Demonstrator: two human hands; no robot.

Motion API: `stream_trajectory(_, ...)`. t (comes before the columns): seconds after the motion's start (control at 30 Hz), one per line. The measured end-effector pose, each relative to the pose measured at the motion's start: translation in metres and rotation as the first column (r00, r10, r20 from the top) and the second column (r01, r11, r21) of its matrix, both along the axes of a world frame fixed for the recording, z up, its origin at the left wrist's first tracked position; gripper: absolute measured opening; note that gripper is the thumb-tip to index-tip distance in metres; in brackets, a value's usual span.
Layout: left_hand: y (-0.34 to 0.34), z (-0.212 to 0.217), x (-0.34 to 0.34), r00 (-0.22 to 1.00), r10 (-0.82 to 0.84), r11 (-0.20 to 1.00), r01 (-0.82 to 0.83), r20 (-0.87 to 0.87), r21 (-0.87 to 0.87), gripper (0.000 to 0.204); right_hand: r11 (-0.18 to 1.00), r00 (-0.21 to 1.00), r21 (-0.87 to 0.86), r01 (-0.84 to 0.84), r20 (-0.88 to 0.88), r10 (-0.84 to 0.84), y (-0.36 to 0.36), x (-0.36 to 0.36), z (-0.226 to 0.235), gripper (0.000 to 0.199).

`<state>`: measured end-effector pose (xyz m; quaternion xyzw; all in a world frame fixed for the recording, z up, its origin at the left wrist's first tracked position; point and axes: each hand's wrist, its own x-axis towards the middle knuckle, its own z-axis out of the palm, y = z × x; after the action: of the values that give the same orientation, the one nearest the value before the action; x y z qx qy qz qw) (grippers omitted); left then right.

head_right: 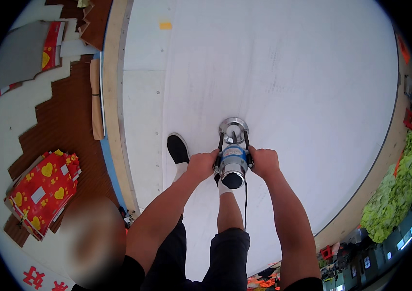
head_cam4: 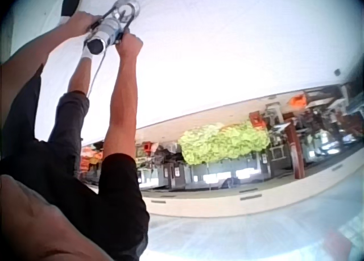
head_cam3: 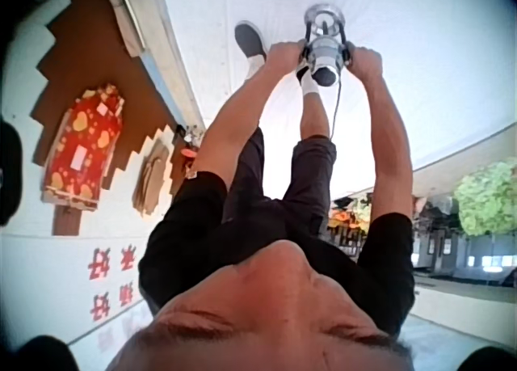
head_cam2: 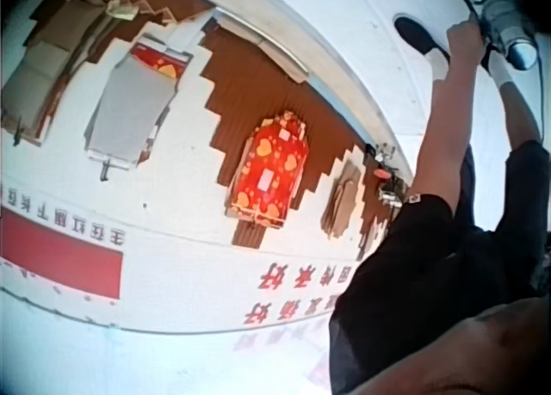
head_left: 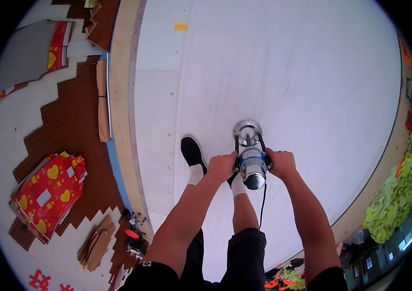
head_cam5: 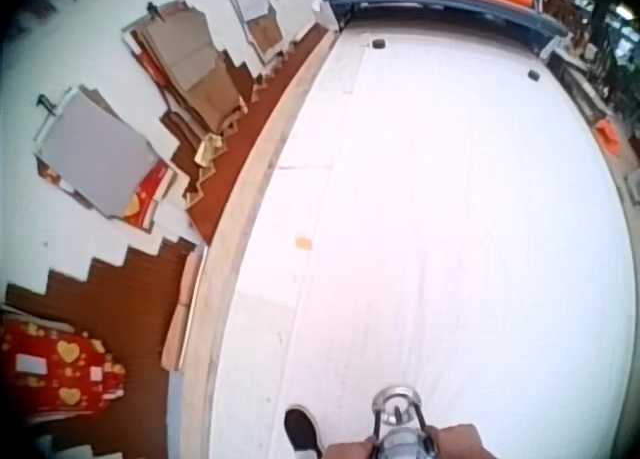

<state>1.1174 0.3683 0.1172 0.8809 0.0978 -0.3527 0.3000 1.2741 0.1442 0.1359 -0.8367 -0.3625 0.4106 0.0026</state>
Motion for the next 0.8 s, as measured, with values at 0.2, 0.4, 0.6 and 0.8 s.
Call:
stream_trajectory(0.2, 0.006, 0.018, 0.018, 0.999, 0.015, 1.0, -0.014, 0.03, -0.018, 0.051, 1.0, 1.0, -0.018, 0.007, 0.014, -0.007, 0.008, 0.018, 0.018, 0.029)
stream_trajectory(0.4, 0.014, 0.013, 0.041, 0.996, 0.051, 0.999, -0.05, 0.066, -0.013, 0.054, 1.0, 0.999, -0.006, -0.008, 0.054, 0.008, 0.018, 0.045, 0.018, 0.032)
stream_trajectory(0.6, 0.021, 0.009, 0.063, 0.999, 0.037, 0.999, -0.037, 0.011, 0.004, 0.054, 0.997, 0.998, -0.06, -0.043, 0.047, 0.046, 0.033, 0.067, 0.016, 0.03)
stream_trajectory(0.8, 0.02, 0.0, 0.072, 0.997, 0.07, 0.997, -0.07, 0.03, 0.008, 0.052, 0.995, 0.997, -0.072, -0.066, 0.035, 0.068, 0.035, 0.083, 0.005, 0.026)
